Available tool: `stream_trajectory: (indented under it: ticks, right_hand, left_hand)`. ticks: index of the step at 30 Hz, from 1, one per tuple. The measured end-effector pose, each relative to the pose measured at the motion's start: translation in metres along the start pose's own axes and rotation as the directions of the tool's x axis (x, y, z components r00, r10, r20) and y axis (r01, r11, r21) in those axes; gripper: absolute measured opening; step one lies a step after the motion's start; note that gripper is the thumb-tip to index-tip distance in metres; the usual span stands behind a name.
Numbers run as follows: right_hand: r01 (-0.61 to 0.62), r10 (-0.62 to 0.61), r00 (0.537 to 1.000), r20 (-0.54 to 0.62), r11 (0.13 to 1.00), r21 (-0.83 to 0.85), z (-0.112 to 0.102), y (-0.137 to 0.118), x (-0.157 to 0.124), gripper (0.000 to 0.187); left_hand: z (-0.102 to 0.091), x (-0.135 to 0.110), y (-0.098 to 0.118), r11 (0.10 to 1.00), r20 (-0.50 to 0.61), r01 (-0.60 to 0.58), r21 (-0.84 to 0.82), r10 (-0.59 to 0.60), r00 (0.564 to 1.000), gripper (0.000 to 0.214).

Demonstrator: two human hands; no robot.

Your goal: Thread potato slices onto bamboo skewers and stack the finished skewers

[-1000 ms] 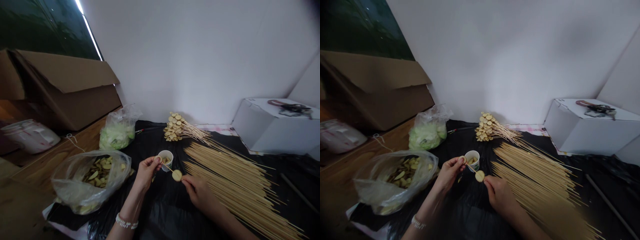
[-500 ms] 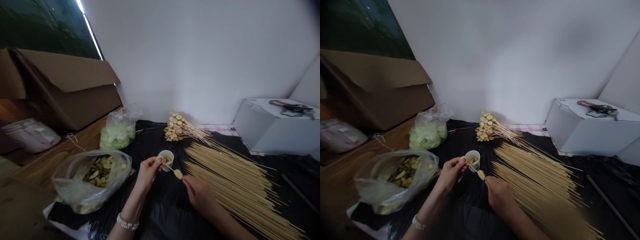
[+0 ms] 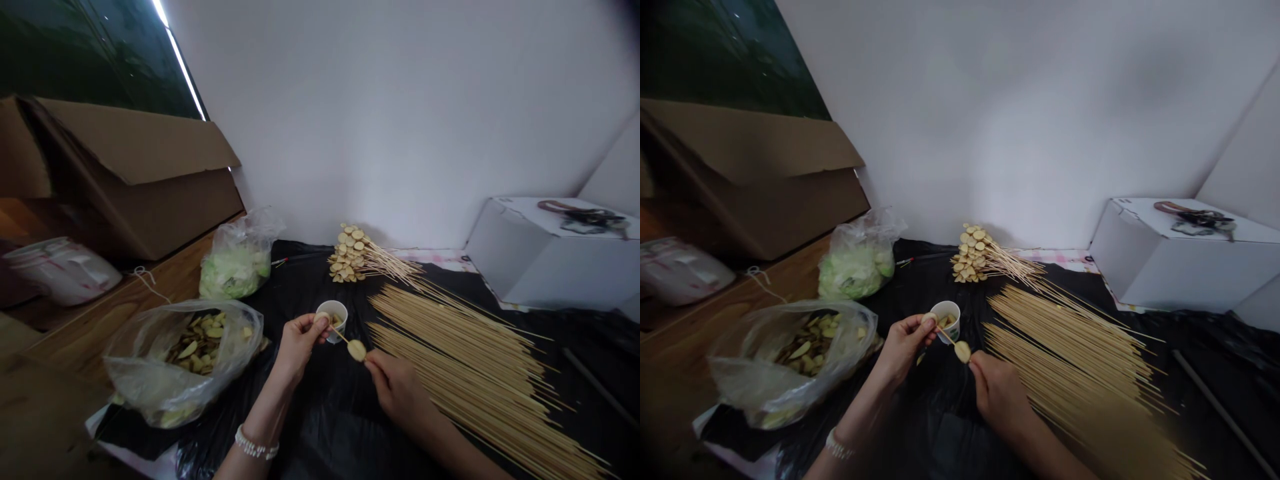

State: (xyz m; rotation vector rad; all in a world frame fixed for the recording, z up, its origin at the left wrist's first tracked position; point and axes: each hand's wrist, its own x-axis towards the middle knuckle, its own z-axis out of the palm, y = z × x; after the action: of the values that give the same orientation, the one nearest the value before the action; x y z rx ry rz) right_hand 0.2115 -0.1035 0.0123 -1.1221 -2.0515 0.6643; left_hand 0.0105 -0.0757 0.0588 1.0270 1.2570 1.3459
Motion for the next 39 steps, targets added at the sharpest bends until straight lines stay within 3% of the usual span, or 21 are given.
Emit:
stream_trajectory:
  ticks: [4, 9, 14, 18, 22, 27, 31, 39]
  right_hand:
    - [-0.109, 0.090, 0.989, 0.116, 0.980, 0.169, -0.002, 0.001, 0.002, 0.029]
    - [-0.015, 0.015, 1.000, -0.022, 0.999, 0.033, 0.001, 0.001, 0.001, 0.027]
    - [-0.135, 0.113, 0.988, 0.107, 0.966, 0.221, -0.001, -0.001, 0.002, 0.027]
    - [-0.097, 0.091, 0.995, 0.040, 0.981, 0.170, -0.002, -0.002, 0.004, 0.027]
    - [-0.211, 0.164, 0.972, 0.169, 0.924, 0.318, -0.001, -0.002, 0.005, 0.025]
    - [-0.076, 0.071, 0.997, 0.039, 0.987, 0.140, -0.004, -0.001, 0.005, 0.028]
    - [-0.140, 0.123, 0.988, 0.090, 0.966, 0.219, -0.006, 0.001, 0.007, 0.027]
    - [-0.091, 0.081, 0.995, 0.055, 0.972, 0.215, -0.007, -0.004, 0.007, 0.027]
  left_hand:
    - [-0.001, 0.001, -0.002, 1.000, 0.036, 0.018, 0.000, -0.018, 0.999, 0.028]
    - [-0.002, 0.000, -0.002, 1.000, 0.035, 0.023, -0.001, -0.023, 0.999, 0.029]
    - [-0.001, -0.001, -0.001, 0.999, 0.064, 0.041, -0.006, -0.041, 0.997, 0.030]
    - [-0.001, -0.001, -0.004, 0.999, 0.068, 0.038, -0.006, -0.037, 0.997, 0.030]
    - [-0.002, -0.001, -0.006, 0.998, 0.082, 0.055, -0.013, -0.054, 0.995, 0.030]
    - [-0.003, -0.002, -0.008, 0.997, 0.081, 0.070, -0.037, -0.067, 0.994, 0.031]
    - [0.000, -0.004, -0.012, 0.989, 0.039, 0.092, -0.119, -0.088, 0.995, 0.040]
    - [0.010, -0.005, -0.020, 0.997, 0.048, -0.063, 0.053, 0.061, 0.997, 0.042]
